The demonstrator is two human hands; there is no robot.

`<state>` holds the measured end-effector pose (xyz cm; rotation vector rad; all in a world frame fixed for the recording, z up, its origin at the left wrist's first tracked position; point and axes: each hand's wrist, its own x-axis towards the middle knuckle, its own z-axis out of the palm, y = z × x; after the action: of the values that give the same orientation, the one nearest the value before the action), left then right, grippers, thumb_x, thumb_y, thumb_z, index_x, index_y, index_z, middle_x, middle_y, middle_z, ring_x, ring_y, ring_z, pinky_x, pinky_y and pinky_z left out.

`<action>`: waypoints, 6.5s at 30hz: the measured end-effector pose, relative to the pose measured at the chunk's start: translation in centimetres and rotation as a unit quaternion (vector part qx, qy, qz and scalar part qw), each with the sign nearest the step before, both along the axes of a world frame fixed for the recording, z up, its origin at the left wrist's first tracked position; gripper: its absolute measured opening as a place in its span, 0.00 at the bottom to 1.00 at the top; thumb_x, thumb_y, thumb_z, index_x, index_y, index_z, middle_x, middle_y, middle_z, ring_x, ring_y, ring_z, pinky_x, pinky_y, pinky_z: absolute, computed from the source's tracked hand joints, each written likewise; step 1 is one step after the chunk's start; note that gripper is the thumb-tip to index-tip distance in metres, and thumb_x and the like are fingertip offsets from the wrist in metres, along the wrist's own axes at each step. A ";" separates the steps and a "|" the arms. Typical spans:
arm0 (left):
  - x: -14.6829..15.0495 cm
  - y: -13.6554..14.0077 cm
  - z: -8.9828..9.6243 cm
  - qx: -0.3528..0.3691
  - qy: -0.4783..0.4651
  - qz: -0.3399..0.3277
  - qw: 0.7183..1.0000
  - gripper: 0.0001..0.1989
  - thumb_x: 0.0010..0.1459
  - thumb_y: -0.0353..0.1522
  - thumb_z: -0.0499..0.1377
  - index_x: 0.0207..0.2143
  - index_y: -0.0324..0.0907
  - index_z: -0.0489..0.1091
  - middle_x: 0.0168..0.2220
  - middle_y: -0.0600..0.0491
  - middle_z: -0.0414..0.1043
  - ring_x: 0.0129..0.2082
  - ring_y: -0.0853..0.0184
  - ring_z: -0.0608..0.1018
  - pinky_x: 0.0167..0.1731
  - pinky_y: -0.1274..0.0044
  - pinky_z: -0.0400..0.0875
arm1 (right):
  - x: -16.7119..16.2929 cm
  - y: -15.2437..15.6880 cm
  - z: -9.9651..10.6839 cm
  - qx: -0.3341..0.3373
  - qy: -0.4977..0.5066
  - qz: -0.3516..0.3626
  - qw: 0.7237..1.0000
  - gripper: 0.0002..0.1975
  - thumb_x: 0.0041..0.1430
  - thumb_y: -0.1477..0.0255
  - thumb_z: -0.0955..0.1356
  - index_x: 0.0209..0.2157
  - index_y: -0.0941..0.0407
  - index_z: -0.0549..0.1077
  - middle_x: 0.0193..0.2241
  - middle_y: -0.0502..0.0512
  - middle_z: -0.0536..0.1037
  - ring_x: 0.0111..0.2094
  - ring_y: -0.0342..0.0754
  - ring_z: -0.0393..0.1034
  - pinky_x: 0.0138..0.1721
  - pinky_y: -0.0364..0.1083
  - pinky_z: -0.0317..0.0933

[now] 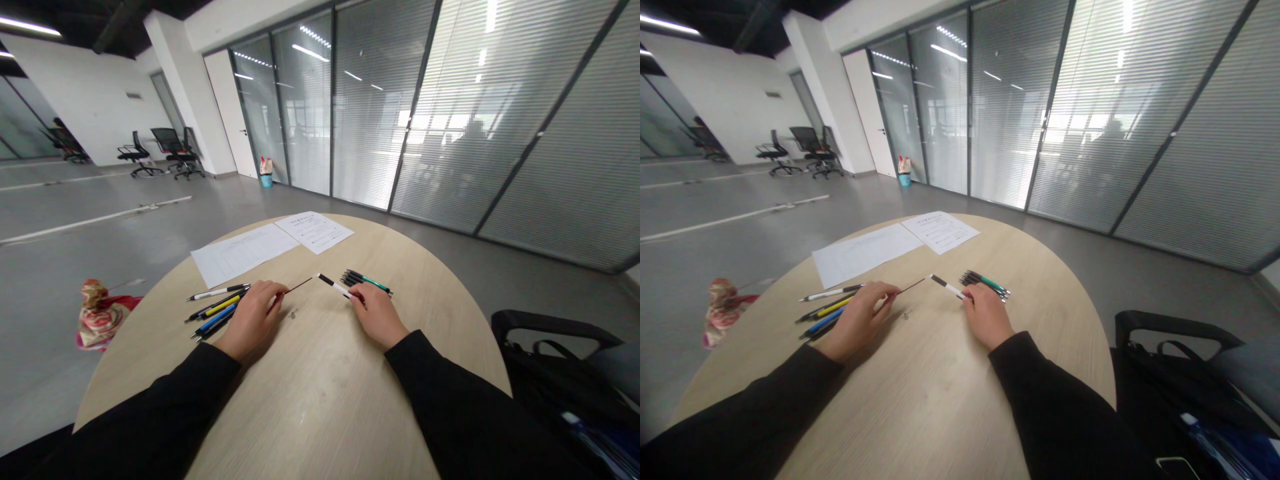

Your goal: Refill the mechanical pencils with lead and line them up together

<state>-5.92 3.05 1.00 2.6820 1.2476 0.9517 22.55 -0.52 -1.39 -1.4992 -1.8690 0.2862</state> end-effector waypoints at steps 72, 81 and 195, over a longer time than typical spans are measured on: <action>1.8 -1.6 1.2 0.051 0.162 -0.044 0.985 0.08 0.64 0.26 0.53 0.35 0.40 0.71 0.36 0.47 0.72 0.36 0.60 0.70 0.36 0.69 0.65 | -1.2 -1.0 0.3 0.051 -0.078 0.058 0.994 0.07 0.65 0.77 0.65 0.37 0.57 0.77 0.36 0.57 0.75 0.42 0.50 0.67 0.47 0.49 0.62; 2.0 -1.9 1.6 0.065 0.179 -0.042 0.981 0.09 0.63 0.25 0.53 0.33 0.41 0.71 0.35 0.47 0.72 0.34 0.60 0.69 0.36 0.68 0.65 | -1.2 -1.0 0.4 0.055 -0.065 0.074 0.994 0.08 0.65 0.77 0.65 0.38 0.57 0.77 0.36 0.57 0.75 0.42 0.50 0.67 0.47 0.49 0.62; -0.3 0.6 0.0 -0.007 0.222 -0.009 0.975 0.12 0.67 0.30 0.49 0.32 0.40 0.68 0.32 0.48 0.71 0.31 0.61 0.72 0.36 0.69 0.65 | -0.8 -0.8 0.5 0.032 -0.035 0.057 0.997 0.06 0.64 0.78 0.65 0.38 0.57 0.75 0.36 0.56 0.75 0.41 0.50 0.68 0.46 0.49 0.62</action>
<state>-6.19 3.61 1.04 2.9903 1.2752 0.3409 21.72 -1.37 -0.92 -1.3773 -2.0043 0.2272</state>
